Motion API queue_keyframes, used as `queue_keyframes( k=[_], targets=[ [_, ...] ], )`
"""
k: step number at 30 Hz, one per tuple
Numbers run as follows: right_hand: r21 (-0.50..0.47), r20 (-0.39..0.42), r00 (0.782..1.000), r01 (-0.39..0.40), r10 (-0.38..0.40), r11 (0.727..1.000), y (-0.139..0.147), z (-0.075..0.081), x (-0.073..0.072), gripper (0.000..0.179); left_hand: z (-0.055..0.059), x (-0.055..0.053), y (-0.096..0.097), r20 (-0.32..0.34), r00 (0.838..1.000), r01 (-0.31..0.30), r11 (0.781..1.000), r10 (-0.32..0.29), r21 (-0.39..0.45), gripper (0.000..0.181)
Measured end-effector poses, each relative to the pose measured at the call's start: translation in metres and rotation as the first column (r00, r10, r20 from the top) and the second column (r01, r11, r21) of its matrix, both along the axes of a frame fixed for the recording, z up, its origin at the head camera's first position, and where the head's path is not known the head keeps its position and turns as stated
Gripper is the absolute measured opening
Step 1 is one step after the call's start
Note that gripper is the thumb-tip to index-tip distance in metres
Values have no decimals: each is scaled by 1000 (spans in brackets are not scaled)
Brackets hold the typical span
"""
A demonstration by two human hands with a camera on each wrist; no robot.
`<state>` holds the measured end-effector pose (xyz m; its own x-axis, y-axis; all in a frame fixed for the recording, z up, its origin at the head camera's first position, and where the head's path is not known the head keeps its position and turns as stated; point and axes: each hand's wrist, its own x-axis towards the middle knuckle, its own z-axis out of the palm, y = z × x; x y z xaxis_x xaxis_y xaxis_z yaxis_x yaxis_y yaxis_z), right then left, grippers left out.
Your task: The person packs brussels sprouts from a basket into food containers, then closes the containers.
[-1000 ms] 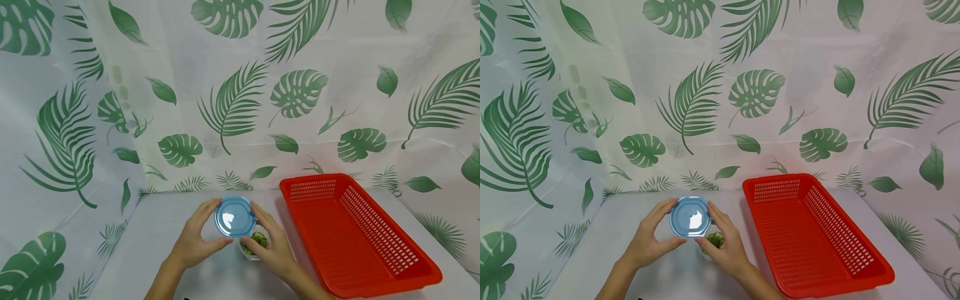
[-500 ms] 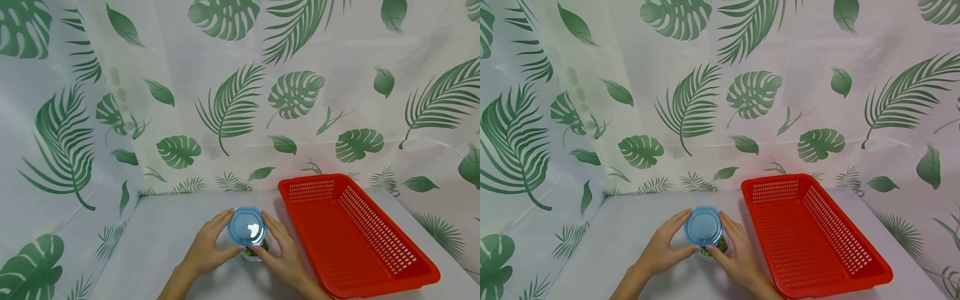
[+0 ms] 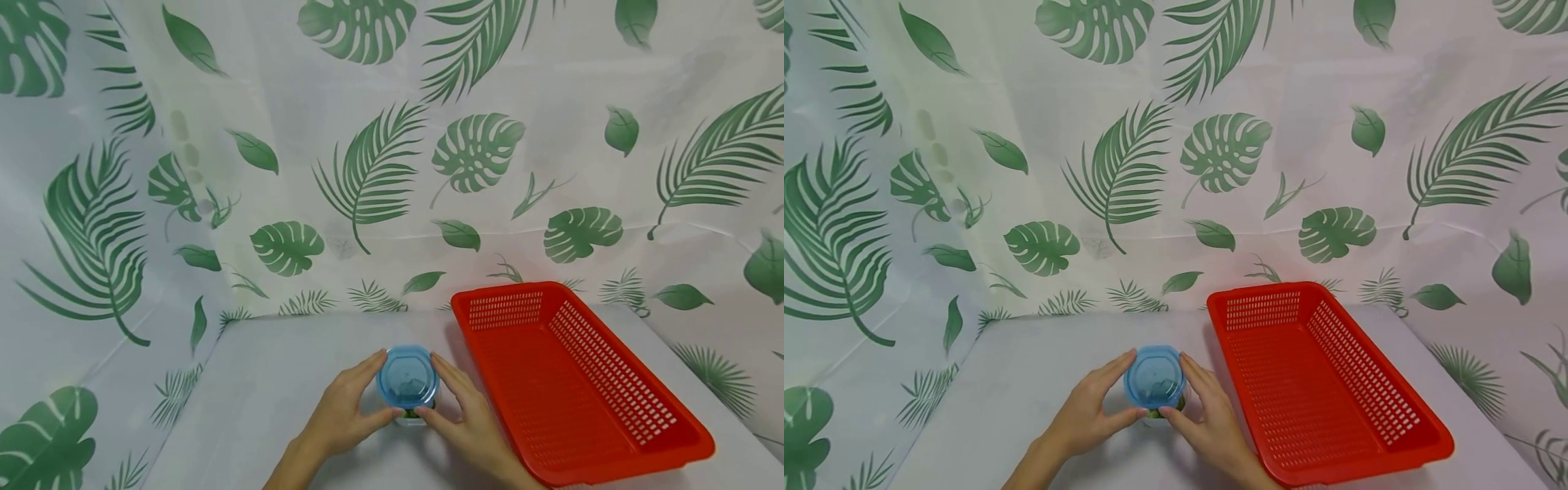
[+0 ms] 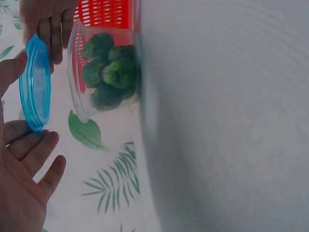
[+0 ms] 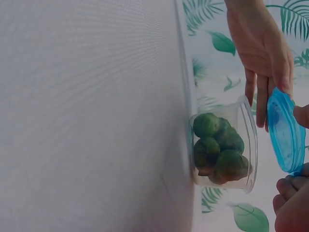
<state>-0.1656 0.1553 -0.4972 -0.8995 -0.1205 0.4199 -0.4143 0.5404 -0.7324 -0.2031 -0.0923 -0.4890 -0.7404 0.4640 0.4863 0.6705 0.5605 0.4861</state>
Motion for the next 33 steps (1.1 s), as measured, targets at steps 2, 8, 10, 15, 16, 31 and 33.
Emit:
queue_keyframes(
  k=[2, 8, 10, 15, 16, 31, 33],
  targets=[
    [-2, 45, 999, 6, -6, 1000, 0, -1, -1, 85, -2, -1, 0, -6, 1000, -1, 1000, 1, -3, 88],
    [-9, 183, 983, 25, -23, 1000, -1, -5, -2, 90, -6, -1, 1, 20, 1000, -4, 1000, 5, -24, 88],
    [-13, 204, 979, 28, -25, 1000, -1, -6, -2, 91, -7, -1, 2, 28, 1000, -7, 999, 8, -33, 89],
    [-18, 230, 973, 34, -29, 999, -2, -7, -2, 93, -7, -1, 4, 41, 999, 1, 999, 1, -51, 89],
    [-19, 234, 972, 35, -30, 999, -2, -7, -2, 93, -7, -1, 4, 43, 999, 3, 999, -1, -54, 89],
    [-30, 264, 964, 30, -21, 999, -2, -9, -4, 93, -13, -3, 5, 1, 1000, 20, 995, -20, -102, 91],
    [-16, 263, 964, 31, -26, 999, -2, -10, -4, 92, -13, -3, 6, -8, 1000, 25, 994, -26, -106, 91]
  ],
)
